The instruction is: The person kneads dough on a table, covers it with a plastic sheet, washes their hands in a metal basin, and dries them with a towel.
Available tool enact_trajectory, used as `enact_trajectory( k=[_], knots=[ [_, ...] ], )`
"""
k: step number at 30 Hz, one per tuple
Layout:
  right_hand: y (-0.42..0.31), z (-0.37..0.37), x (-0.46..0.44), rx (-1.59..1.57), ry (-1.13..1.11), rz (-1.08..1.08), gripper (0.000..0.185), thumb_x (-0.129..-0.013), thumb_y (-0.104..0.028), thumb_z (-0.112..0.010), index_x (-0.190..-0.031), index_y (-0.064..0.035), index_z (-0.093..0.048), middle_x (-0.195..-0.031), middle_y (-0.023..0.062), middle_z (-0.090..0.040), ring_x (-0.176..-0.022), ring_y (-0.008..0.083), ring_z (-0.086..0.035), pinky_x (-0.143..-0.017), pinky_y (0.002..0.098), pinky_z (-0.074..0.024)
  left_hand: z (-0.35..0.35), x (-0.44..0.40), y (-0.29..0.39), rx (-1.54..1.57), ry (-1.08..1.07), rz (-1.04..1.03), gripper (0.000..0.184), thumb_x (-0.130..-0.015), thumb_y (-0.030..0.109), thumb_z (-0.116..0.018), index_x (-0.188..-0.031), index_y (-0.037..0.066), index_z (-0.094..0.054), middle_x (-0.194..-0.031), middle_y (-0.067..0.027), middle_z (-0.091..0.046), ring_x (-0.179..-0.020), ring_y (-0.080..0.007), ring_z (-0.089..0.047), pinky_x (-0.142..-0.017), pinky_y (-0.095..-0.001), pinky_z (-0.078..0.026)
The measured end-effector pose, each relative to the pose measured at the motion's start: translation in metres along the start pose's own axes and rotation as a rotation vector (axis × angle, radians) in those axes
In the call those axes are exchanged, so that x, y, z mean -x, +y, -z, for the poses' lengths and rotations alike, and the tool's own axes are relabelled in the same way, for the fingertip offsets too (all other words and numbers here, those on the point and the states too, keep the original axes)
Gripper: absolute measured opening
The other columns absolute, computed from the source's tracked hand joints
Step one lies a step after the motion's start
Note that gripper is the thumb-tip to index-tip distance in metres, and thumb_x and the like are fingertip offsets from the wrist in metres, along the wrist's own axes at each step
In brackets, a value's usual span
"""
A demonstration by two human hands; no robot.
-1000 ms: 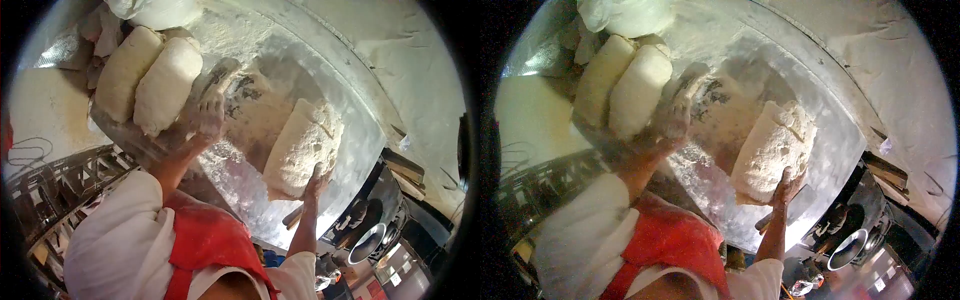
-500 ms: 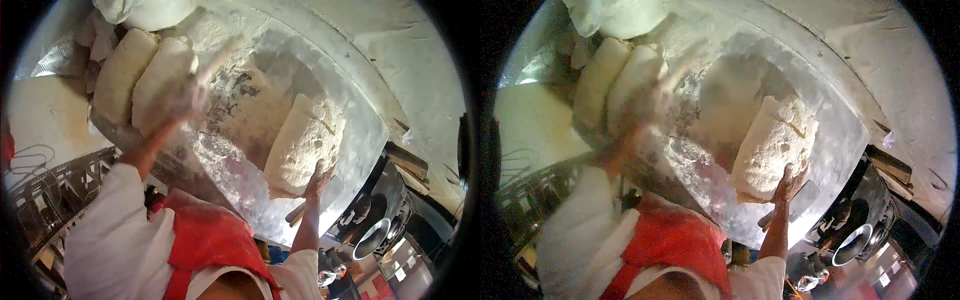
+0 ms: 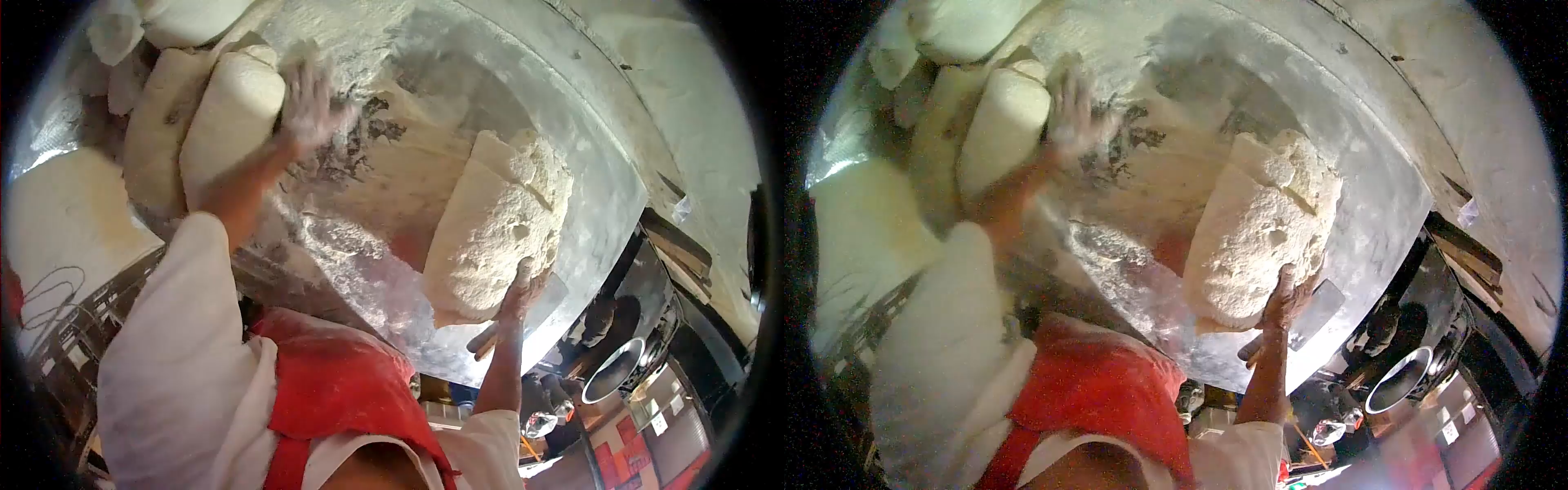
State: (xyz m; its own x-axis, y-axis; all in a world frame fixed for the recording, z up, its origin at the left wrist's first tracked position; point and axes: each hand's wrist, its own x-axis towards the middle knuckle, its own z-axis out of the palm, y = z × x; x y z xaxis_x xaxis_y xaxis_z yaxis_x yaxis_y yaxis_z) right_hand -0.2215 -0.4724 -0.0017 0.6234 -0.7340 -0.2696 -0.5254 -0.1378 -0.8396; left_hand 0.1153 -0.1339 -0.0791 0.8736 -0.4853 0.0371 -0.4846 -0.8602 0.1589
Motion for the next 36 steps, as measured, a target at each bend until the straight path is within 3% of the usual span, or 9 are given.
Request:
enact_trajectory(
  k=[2, 6, 8, 10, 23, 26, 29, 31, 36],
  knots=[
    [0.005, 0.003, 0.0, 0.026, 0.014, 0.006, 0.082, -0.092, -0.056, -0.055, -0.142, 0.006, -0.036, -0.137, 0.0222, -0.048, -0.124, 0.0312, -0.046, -0.108, 0.042, -0.0314, -0.031, -0.047, -0.017, 0.079, 0.203, 0.196, 0.08, -0.093, 0.057, -0.046, -0.151, 0.007, -0.023, -0.155, -0.0236, -0.022, -0.14, -0.0455, -0.023, -0.115, -0.0584, -0.016],
    [0.011, 0.003, 0.001, 0.02, 0.054, -0.059, 0.085, -0.091, -0.053, -0.06, -0.145, 0.0055, -0.031, -0.14, 0.0202, -0.045, -0.126, 0.029, -0.044, -0.107, 0.0408, -0.0324, -0.069, -0.078, 0.06, 0.379, 0.117, -0.178, 0.067, -0.096, 0.045, -0.046, -0.151, 0.011, -0.026, -0.15, -0.0173, -0.037, -0.137, -0.033, -0.038, -0.114, -0.0582, -0.022],
    [0.01, -0.002, -0.003, -0.096, 0.027, -0.038, 0.086, -0.09, -0.054, -0.06, -0.145, 0.0052, -0.03, -0.141, 0.0196, -0.044, -0.127, 0.0279, -0.044, -0.107, 0.0397, -0.0331, -0.059, -0.031, 0.103, 1.545, -0.229, -0.071, 0.059, -0.097, 0.039, -0.046, -0.148, 0.013, -0.032, -0.151, -0.0112, -0.039, -0.137, -0.0248, -0.04, -0.115, -0.055, -0.022],
    [0.011, 0.001, -0.005, -0.201, 0.003, -0.02, 0.088, -0.09, -0.054, -0.06, -0.146, 0.0048, -0.028, -0.141, 0.0191, -0.043, -0.127, 0.0268, -0.043, -0.107, 0.0386, -0.0339, -0.028, 0.022, 0.147, 0.1, -0.149, -0.653, 0.048, -0.095, 0.039, -0.046, -0.137, 0.015, -0.051, -0.15, -0.0078, -0.04, -0.14, -0.0262, -0.033, -0.116, -0.0515, -0.022],
    [-0.004, 0.002, -0.005, -0.109, -0.006, -0.017, 0.087, -0.086, -0.052, -0.066, -0.148, -0.0012, -0.03, -0.141, 0.0205, -0.044, -0.126, 0.0317, -0.044, -0.105, 0.0446, -0.0368, 0.024, 0.051, 0.086, -0.05, 0.058, -0.649, 0.044, -0.086, 0.015, -0.062, -0.13, 0.012, -0.057, -0.146, -0.0185, -0.042, -0.133, -0.0368, -0.04, -0.108, -0.0523, -0.033],
    [0.011, 0.008, -0.013, -0.225, -0.049, -0.046, 0.097, -0.079, -0.052, -0.073, -0.15, -0.005, -0.026, -0.142, 0.02, -0.041, -0.128, 0.0333, -0.042, -0.103, 0.0475, -0.038, 0.054, 0.06, 0.188, 0.68, -0.017, -0.281, 0.055, -0.084, 0.01, -0.061, -0.137, 0.008, -0.049, -0.142, -0.0209, -0.046, -0.128, -0.0376, -0.046, -0.104, -0.0551, -0.035],
    [0.021, 0.021, -0.019, -0.299, -0.132, -0.065, 0.096, -0.079, -0.046, -0.076, -0.15, -0.0041, -0.026, -0.141, 0.0192, -0.042, -0.127, 0.0323, -0.042, -0.102, 0.0457, -0.0391, -0.006, 0.114, 0.223, 0.316, 0.224, -0.405, 0.053, -0.09, 0.019, -0.059, -0.14, 0.008, -0.045, -0.141, -0.0199, -0.047, -0.128, -0.0364, -0.046, -0.102, -0.0524, -0.037],
    [0.02, 0.02, -0.022, -0.353, -0.175, -0.083, 0.093, -0.079, -0.041, -0.077, -0.149, -0.0034, -0.028, -0.138, 0.0183, -0.044, -0.124, 0.0304, -0.045, -0.101, 0.0437, -0.0402, -0.014, 0.111, 0.25, 1.502, -0.46, 0.616, 0.054, -0.095, 0.027, -0.059, -0.141, 0.004, -0.043, -0.14, -0.0133, -0.048, -0.125, -0.0274, -0.048, -0.105, -0.0431, -0.038],
    [-0.012, 0.025, -0.021, -0.171, -0.182, -0.114, 0.081, -0.082, -0.037, -0.071, -0.145, -0.0006, -0.036, -0.128, 0.0173, -0.053, -0.113, 0.0267, -0.053, -0.095, 0.0392, -0.0449, 0.055, 0.073, 0.239, 1.723, -0.744, 0.731, 0.058, -0.096, 0.042, -0.055, -0.14, 0.006, -0.045, -0.141, -0.0143, -0.046, -0.126, -0.0245, -0.046, -0.105, -0.0388, -0.039]
  ],
)
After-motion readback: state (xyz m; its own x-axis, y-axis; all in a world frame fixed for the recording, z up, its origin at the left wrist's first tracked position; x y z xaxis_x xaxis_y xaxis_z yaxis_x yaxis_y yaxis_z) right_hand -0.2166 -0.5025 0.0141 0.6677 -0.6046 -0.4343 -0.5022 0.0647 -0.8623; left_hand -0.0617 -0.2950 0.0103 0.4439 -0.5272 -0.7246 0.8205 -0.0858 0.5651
